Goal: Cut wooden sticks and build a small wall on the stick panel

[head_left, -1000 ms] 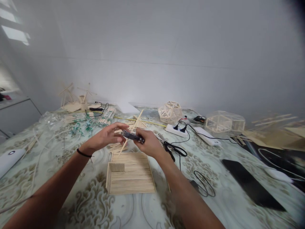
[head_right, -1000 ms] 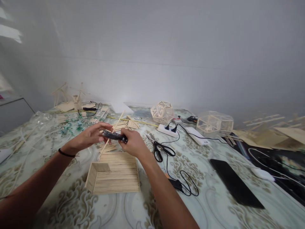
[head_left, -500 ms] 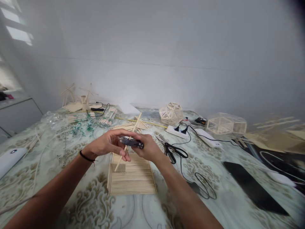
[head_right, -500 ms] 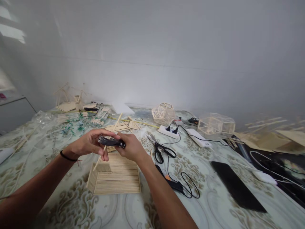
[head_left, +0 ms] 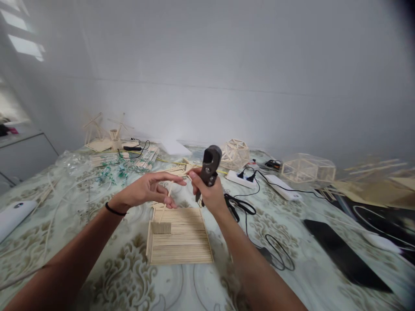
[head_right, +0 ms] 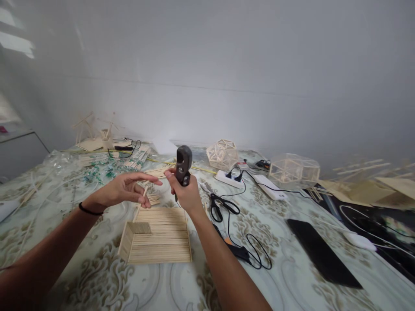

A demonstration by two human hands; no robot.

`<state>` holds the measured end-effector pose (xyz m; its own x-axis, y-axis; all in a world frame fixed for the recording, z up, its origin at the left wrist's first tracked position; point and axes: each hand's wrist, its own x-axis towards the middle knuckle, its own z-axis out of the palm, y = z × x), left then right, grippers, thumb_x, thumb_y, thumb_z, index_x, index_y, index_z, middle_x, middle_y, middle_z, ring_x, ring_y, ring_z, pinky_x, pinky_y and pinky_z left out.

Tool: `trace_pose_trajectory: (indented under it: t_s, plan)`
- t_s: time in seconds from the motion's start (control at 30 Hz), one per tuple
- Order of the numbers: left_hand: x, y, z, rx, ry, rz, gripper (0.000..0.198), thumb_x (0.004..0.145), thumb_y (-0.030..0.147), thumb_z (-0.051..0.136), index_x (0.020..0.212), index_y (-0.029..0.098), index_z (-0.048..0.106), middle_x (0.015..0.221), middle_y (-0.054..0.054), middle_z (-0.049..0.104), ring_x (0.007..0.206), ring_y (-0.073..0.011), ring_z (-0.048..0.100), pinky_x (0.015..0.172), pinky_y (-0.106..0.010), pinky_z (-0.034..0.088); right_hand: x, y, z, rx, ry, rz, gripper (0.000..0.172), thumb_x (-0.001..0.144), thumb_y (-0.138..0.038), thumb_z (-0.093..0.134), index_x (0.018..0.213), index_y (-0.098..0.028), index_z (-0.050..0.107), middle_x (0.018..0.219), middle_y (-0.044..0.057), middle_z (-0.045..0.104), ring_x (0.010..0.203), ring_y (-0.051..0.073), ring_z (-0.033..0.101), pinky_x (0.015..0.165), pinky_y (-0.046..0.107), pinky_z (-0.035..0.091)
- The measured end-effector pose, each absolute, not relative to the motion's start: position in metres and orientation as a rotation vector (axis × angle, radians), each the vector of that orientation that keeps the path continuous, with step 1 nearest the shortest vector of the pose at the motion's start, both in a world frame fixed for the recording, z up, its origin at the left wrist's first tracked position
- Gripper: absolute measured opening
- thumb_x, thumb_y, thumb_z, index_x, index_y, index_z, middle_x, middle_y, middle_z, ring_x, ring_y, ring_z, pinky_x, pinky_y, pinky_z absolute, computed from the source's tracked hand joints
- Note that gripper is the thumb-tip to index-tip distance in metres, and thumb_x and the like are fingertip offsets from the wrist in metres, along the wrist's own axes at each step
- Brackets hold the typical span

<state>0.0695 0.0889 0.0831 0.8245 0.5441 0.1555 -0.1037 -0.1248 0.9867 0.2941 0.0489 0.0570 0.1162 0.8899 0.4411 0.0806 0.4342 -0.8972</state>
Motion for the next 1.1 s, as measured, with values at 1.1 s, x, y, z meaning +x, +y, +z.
trace_pose_trajectory:
  t_s: [1.1]
  plan:
    - [0.091, 0.076, 0.085, 1.666, 0.755, 0.561, 0.041, 0.089, 0.053, 0.067, 0.095, 0.014, 0.077, 0.095, -0.01, 0.077, 0.078, -0.0192, 0.075, 0.073, -0.031, 0.064, 0.284, 0.037, 0.078, -1.08, -1.407, 0.902, 0.033, 0.078, -0.049, 0.073, 0.068, -0.018, 0.066, 0.059, 0.001, 0.063, 0.053, 0.013, 0.054, 0.052, 0.025, 0.044]
